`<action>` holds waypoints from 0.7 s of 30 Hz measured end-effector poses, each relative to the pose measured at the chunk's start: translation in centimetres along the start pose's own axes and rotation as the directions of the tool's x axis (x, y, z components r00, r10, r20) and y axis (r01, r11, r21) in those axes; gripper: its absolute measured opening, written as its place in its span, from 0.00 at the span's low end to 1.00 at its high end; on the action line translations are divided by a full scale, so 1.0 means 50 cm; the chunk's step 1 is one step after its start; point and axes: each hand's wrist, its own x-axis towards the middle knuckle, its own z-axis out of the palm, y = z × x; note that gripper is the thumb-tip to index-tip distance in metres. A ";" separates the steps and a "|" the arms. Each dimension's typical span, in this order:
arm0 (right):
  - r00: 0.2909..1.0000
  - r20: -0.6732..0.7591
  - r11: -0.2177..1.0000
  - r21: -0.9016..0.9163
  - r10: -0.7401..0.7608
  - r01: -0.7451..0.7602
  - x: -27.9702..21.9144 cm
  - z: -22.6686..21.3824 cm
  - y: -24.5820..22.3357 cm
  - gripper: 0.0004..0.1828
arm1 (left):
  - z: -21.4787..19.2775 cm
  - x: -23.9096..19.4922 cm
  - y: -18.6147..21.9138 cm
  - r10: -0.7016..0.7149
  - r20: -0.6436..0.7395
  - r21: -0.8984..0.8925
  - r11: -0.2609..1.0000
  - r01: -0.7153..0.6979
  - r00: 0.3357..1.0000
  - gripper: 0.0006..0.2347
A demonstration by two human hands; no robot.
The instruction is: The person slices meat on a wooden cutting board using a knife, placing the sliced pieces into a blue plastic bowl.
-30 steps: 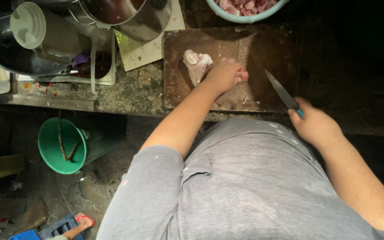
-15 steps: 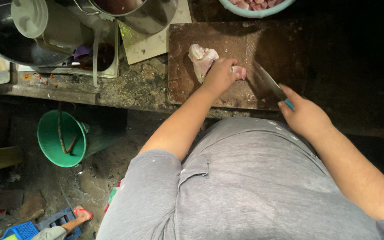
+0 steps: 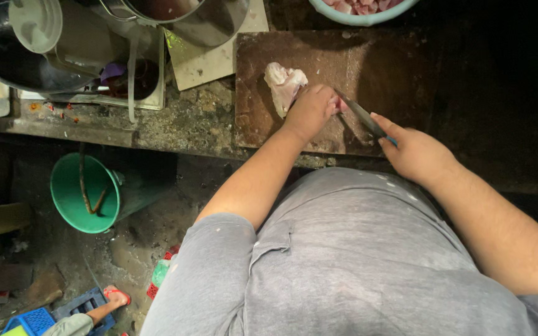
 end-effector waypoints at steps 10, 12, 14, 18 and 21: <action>0.986 -0.081 0.988 0.045 -0.145 0.149 0.106 0.023 -0.040 0.35 | 0.003 0.004 -0.009 0.104 -0.015 0.066 0.993 -0.103 0.994 0.06; 0.988 -0.065 0.987 0.069 -0.140 0.144 0.099 0.023 -0.028 0.35 | 0.006 0.004 -0.012 0.075 -0.007 0.075 0.994 -0.074 0.997 0.08; 0.995 -0.004 0.993 0.068 -0.101 0.101 0.072 0.022 -0.002 0.35 | 0.011 -0.003 -0.016 0.055 0.004 0.060 0.997 -0.055 0.999 0.08; 0.995 0.074 0.997 0.047 -0.061 0.057 0.035 0.013 0.033 0.37 | 0.012 0.000 -0.023 0.087 0.031 0.025 0.996 -0.087 0.996 0.07; 0.996 0.062 0.997 0.015 -0.071 0.070 0.068 0.027 0.013 0.36 | 0.011 0.002 -0.024 0.110 0.046 0.052 0.992 -0.113 0.993 0.08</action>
